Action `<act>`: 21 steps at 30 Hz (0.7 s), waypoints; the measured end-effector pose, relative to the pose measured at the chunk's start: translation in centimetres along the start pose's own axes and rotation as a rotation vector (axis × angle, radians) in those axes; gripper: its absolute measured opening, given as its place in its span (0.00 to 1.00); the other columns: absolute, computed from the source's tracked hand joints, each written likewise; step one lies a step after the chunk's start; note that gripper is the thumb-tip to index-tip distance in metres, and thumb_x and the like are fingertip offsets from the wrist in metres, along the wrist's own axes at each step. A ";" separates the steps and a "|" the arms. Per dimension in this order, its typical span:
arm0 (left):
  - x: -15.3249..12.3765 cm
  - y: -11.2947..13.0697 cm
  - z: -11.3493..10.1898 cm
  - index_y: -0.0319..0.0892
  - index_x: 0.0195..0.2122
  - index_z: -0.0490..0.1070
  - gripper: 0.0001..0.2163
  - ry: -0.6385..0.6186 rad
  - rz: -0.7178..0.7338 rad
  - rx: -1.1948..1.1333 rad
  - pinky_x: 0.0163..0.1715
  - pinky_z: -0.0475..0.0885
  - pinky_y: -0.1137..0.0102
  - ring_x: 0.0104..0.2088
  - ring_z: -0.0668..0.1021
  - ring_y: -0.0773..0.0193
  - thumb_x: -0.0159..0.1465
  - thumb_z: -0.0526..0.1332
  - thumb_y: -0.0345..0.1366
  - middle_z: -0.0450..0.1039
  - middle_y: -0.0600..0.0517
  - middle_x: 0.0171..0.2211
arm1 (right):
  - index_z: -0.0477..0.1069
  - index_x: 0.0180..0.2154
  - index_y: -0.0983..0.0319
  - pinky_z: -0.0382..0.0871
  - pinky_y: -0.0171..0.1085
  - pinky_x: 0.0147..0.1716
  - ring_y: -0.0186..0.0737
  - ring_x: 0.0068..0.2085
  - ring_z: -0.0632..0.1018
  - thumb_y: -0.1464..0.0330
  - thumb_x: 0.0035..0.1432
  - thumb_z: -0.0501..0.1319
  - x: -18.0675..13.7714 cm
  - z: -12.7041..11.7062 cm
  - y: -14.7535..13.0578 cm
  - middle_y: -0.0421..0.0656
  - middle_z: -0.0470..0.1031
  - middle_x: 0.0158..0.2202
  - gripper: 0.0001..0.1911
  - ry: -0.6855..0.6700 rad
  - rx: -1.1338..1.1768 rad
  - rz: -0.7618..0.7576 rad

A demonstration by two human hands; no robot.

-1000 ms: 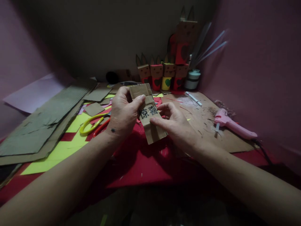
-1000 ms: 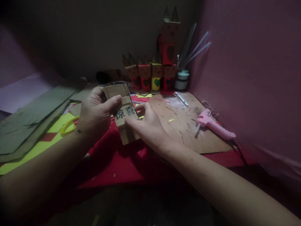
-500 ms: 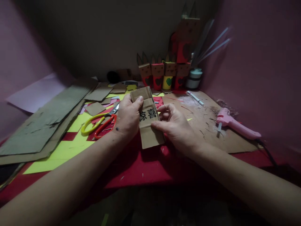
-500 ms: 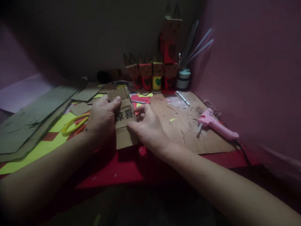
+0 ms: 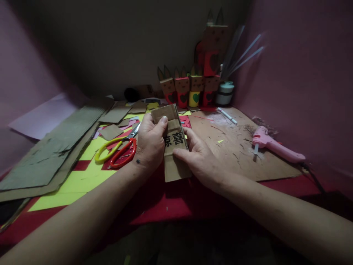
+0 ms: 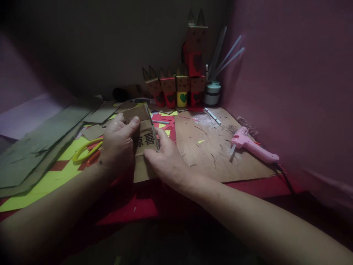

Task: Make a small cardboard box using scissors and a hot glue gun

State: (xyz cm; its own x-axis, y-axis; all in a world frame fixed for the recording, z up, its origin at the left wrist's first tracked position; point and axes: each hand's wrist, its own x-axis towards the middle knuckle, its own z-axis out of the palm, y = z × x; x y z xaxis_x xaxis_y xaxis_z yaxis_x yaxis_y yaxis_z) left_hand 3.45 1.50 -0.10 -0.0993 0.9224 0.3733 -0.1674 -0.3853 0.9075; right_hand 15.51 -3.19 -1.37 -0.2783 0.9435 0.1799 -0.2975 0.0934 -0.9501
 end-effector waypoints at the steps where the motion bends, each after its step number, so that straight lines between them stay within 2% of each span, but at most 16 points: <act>1: -0.1 0.1 0.1 0.45 0.36 0.67 0.04 0.014 0.010 0.019 0.39 0.77 0.62 0.38 0.81 0.58 0.62 0.63 0.33 0.78 0.52 0.36 | 0.65 0.50 0.55 0.74 0.43 0.45 0.43 0.45 0.78 0.74 0.54 0.60 0.0 0.0 0.1 0.39 0.76 0.45 0.22 0.009 -0.013 -0.030; 4: -0.4 0.5 0.4 0.44 0.36 0.65 0.04 0.036 0.039 0.045 0.41 0.77 0.63 0.40 0.81 0.58 0.63 0.62 0.31 0.78 0.52 0.37 | 0.65 0.52 0.54 0.72 0.45 0.52 0.42 0.49 0.77 0.74 0.54 0.61 0.1 0.0 0.8 0.39 0.75 0.48 0.23 0.007 -0.008 -0.077; 10: -0.7 0.7 0.7 0.44 0.37 0.65 0.05 0.027 -0.016 -0.027 0.37 0.77 0.64 0.37 0.81 0.58 0.63 0.62 0.33 0.77 0.52 0.34 | 0.64 0.54 0.52 0.76 0.45 0.45 0.40 0.39 0.79 0.76 0.51 0.61 0.1 -0.1 1.2 0.38 0.77 0.45 0.28 -0.026 0.115 0.009; 14: -0.8 1.3 0.6 0.44 0.38 0.66 0.06 -0.076 -0.072 -0.087 0.34 0.75 0.66 0.35 0.80 0.59 0.62 0.62 0.35 0.77 0.51 0.35 | 0.66 0.51 0.53 0.77 0.42 0.34 0.37 0.30 0.77 0.75 0.49 0.63 0.1 -0.6 0.5 0.37 0.77 0.39 0.27 -0.036 0.196 0.069; 16: -1.0 1.4 0.4 0.44 0.40 0.67 0.07 -0.138 -0.105 -0.133 0.36 0.75 0.66 0.36 0.80 0.59 0.62 0.63 0.34 0.77 0.51 0.37 | 0.66 0.51 0.53 0.77 0.41 0.31 0.37 0.29 0.77 0.75 0.46 0.65 0.3 -1.1 0.1 0.37 0.77 0.39 0.29 -0.036 0.241 0.102; 19: -1.3 1.0 0.3 0.44 0.44 0.68 0.11 -0.208 -0.191 -0.162 0.35 0.74 0.66 0.38 0.79 0.58 0.61 0.64 0.36 0.77 0.49 0.39 | 0.65 0.54 0.51 0.77 0.42 0.32 0.40 0.31 0.79 0.73 0.45 0.67 0.7 -1.8 -0.2 0.39 0.78 0.41 0.33 -0.039 0.262 0.135; 21: -1.5 0.4 0.4 0.44 0.46 0.68 0.13 -0.208 -0.233 -0.126 0.35 0.74 0.65 0.37 0.79 0.58 0.61 0.64 0.39 0.77 0.49 0.40 | 0.65 0.56 0.50 0.77 0.43 0.35 0.43 0.34 0.80 0.73 0.45 0.67 0.9 -2.0 -0.1 0.40 0.78 0.43 0.35 -0.061 0.252 0.140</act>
State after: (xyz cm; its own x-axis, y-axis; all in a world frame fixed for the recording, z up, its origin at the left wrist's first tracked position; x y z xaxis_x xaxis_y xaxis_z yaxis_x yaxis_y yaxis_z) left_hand 3.95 -0.05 -0.17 0.1560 0.9670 0.2016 -0.2836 -0.1517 0.9469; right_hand 17.09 -1.76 -1.66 -0.3845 0.9202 0.0734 -0.4679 -0.1257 -0.8748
